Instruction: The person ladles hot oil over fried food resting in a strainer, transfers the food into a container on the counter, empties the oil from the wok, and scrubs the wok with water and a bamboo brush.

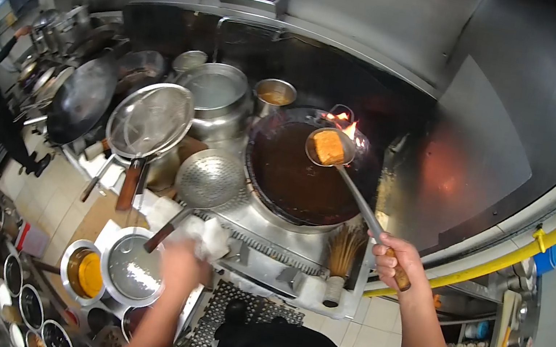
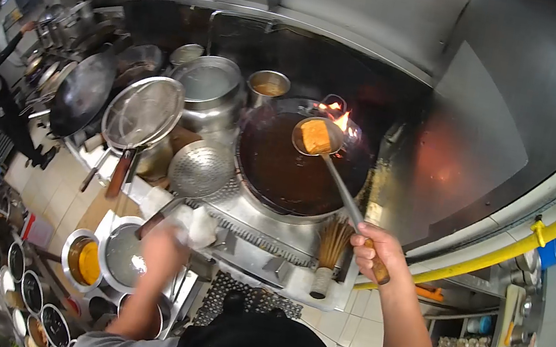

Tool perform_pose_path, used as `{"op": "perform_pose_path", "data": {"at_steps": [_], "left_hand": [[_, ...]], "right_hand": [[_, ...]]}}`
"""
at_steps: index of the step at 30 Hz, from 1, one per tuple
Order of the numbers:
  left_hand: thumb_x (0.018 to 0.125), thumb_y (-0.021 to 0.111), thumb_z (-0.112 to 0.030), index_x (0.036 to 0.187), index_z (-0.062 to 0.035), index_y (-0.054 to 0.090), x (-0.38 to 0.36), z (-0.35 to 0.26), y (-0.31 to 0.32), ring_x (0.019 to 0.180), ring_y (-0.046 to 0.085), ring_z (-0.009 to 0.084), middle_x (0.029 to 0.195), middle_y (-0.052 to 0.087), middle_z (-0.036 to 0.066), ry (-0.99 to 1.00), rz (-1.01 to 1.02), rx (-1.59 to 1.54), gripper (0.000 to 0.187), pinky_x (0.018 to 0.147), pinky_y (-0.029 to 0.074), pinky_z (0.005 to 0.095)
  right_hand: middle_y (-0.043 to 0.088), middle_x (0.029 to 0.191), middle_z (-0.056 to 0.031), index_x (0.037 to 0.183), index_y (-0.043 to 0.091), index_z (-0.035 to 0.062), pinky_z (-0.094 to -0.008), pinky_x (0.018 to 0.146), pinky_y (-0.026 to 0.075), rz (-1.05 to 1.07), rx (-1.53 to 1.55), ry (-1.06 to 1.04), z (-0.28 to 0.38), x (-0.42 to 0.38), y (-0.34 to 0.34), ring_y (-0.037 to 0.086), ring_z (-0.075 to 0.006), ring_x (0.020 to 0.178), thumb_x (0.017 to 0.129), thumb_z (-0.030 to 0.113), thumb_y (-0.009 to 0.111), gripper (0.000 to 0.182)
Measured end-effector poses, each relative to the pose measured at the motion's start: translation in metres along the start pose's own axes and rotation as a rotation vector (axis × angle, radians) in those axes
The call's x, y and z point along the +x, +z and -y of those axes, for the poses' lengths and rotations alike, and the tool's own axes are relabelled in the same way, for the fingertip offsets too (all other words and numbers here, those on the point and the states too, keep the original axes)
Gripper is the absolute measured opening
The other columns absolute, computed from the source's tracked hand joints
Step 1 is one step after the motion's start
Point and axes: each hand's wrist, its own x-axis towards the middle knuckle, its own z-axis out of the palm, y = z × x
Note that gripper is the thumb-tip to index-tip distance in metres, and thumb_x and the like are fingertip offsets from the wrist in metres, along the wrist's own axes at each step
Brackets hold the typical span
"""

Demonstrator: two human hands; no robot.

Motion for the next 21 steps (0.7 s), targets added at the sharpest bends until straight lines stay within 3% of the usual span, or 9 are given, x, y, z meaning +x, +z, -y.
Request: {"op": "perform_pose_path", "data": {"at_steps": [2,4,6,12,14,16,17,20,21], "left_hand": [[0.074,0.060,-0.027,0.077,-0.0085,0.067,-0.064,0.000,0.125,0.075,0.062,0.0361,0.080,0.065,0.016,0.156,0.512,-0.015,0.020,0.075,0.049,0.0484],[0.076,0.057,-0.020,0.093,-0.0051,0.067,-0.108,-0.032,0.166,0.095,0.061,0.0363,0.097,0.065,0.019,0.128,0.977,-0.194,0.026,0.087,0.047,0.0465],[0.079,0.052,-0.019,0.113,-0.0016,0.059,-0.161,-0.038,0.247,0.117,0.049,0.0364,0.120,0.055,0.022,0.341,0.744,-0.289,0.039,0.101,0.037,0.0444],[0.085,0.040,-0.016,0.132,0.0001,0.043,-0.183,-0.078,0.343,0.130,0.034,0.0346,0.134,0.044,0.021,0.613,0.869,-0.128,0.050,0.112,0.018,0.0467],[0.083,0.048,-0.018,0.126,-0.0005,0.052,-0.170,-0.081,0.349,0.127,0.040,0.0344,0.135,0.045,0.020,0.658,0.829,-0.145,0.047,0.108,0.027,0.0460],[0.077,0.058,-0.019,0.111,-0.0031,0.064,-0.150,-0.092,0.351,0.120,0.048,0.0339,0.132,0.049,0.019,0.862,1.391,0.136,0.038,0.099,0.040,0.0457],[0.071,0.065,-0.019,0.098,-0.0050,0.070,-0.165,-0.088,0.380,0.115,0.053,0.0336,0.129,0.052,0.018,0.745,1.224,0.119,0.031,0.088,0.048,0.0446],[0.075,0.058,-0.025,0.101,-0.0048,0.069,-0.141,-0.091,0.308,0.105,0.060,0.0314,0.114,0.062,0.016,0.513,1.423,-0.042,0.034,0.089,0.047,0.0438],[0.077,0.055,-0.031,0.102,-0.0041,0.068,-0.150,-0.076,0.286,0.100,0.062,0.0324,0.108,0.065,0.017,0.509,1.146,-0.145,0.038,0.088,0.047,0.0446]], "right_hand": [[0.048,0.067,-0.0011,0.113,0.054,0.0059,-0.0191,0.029,0.026,-0.043,0.025,0.002,-0.002,0.005,-0.010,0.037,-0.0036,0.040,0.089,0.017,0.056,0.027],[0.048,0.067,-0.0015,0.110,0.054,0.0057,-0.0193,0.030,0.027,-0.071,0.030,0.022,0.002,0.001,-0.009,0.037,-0.0039,0.040,0.089,0.017,0.056,0.024],[0.049,0.067,-0.0018,0.108,0.053,0.0054,-0.0196,0.032,0.028,-0.094,0.031,0.032,0.006,-0.002,-0.008,0.038,-0.0043,0.041,0.090,0.016,0.055,0.021],[0.048,0.068,-0.0018,0.112,0.054,0.0051,-0.0198,0.031,0.030,-0.031,0.096,0.050,0.005,-0.011,-0.006,0.040,-0.0049,0.041,0.091,0.017,0.053,0.024],[0.048,0.068,-0.0015,0.114,0.054,0.0055,-0.0196,0.031,0.030,-0.043,0.071,0.068,0.008,-0.016,-0.003,0.039,-0.0049,0.040,0.092,0.018,0.052,0.026],[0.048,0.067,-0.0013,0.115,0.054,0.0061,-0.0197,0.030,0.028,-0.054,0.068,0.082,0.011,-0.017,-0.008,0.038,-0.0048,0.040,0.092,0.019,0.051,0.027],[0.047,0.066,-0.0004,0.115,0.054,0.0064,-0.0199,0.030,0.028,-0.040,0.082,0.088,0.011,-0.015,-0.014,0.037,-0.0047,0.039,0.092,0.021,0.051,0.027],[0.045,0.061,0.0023,0.116,0.055,0.0072,-0.0206,0.029,0.027,0.005,0.047,0.087,0.007,-0.009,-0.037,0.035,-0.0047,0.037,0.093,0.025,0.049,0.030],[0.044,0.060,0.0029,0.116,0.055,0.0074,-0.0208,0.029,0.027,0.065,0.015,0.094,0.007,-0.008,-0.047,0.035,-0.0049,0.036,0.094,0.027,0.048,0.030]]}}
